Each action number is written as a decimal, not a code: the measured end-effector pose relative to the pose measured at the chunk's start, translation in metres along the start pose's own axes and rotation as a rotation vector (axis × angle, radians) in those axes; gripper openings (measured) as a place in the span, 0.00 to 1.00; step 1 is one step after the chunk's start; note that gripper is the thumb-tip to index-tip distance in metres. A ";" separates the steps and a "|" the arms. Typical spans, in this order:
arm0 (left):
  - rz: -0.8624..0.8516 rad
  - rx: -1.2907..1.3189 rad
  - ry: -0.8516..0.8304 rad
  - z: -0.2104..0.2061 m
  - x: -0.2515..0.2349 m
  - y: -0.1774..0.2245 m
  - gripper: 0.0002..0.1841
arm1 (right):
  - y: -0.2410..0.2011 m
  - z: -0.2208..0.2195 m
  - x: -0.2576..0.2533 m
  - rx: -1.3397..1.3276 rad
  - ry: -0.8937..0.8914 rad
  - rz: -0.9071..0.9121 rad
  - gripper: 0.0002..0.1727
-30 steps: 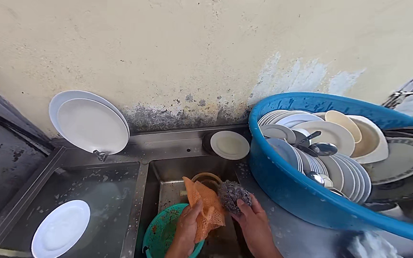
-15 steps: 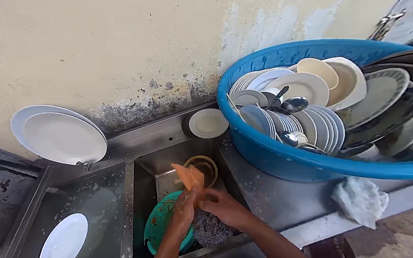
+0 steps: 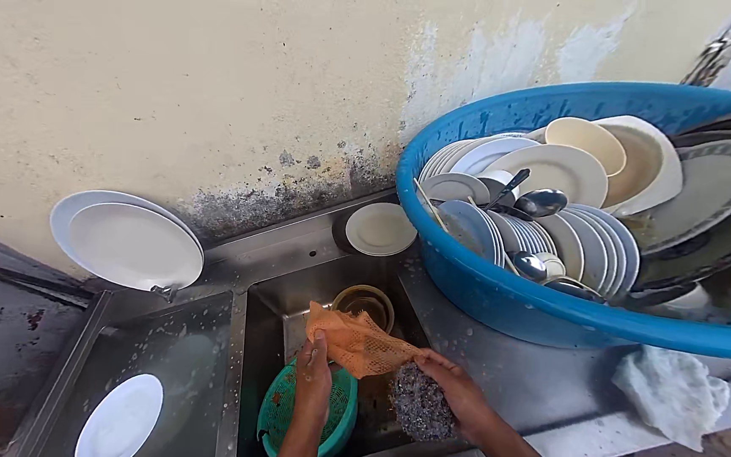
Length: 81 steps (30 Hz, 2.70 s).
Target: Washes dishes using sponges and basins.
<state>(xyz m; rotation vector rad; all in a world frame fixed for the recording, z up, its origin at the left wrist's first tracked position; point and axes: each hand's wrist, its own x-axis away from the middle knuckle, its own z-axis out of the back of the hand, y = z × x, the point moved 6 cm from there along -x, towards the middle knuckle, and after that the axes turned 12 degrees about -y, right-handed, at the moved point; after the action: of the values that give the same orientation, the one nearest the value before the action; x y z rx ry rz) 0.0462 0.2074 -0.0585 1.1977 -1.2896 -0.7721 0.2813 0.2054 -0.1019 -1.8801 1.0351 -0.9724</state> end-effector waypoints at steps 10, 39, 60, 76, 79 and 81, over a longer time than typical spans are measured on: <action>-0.128 -0.261 -0.487 -0.035 0.016 0.026 0.21 | -0.025 -0.030 -0.013 0.107 -0.303 -0.245 0.20; 0.068 -0.195 -0.577 -0.021 -0.021 -0.003 0.33 | -0.060 -0.031 -0.001 0.067 -0.113 0.114 0.12; -0.140 -0.734 -0.380 -0.008 -0.016 0.064 0.21 | -0.023 -0.072 -0.047 0.892 -0.247 -0.223 0.34; 0.053 0.127 -0.420 0.039 0.070 -0.015 0.46 | -0.104 -0.064 -0.031 0.687 -0.564 -0.255 0.12; 0.194 0.290 -0.532 0.002 0.080 -0.037 0.57 | -0.102 -0.066 -0.027 0.916 -0.611 -0.236 0.17; 0.185 0.372 -0.506 -0.024 0.064 -0.035 0.56 | -0.091 -0.086 -0.020 1.153 -0.688 -0.240 0.21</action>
<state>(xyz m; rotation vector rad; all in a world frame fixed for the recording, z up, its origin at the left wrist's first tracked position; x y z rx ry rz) 0.0876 0.1439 -0.0694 1.1877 -2.0013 -0.7441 0.2269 0.2359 0.0085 -1.1572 -0.1983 -0.6932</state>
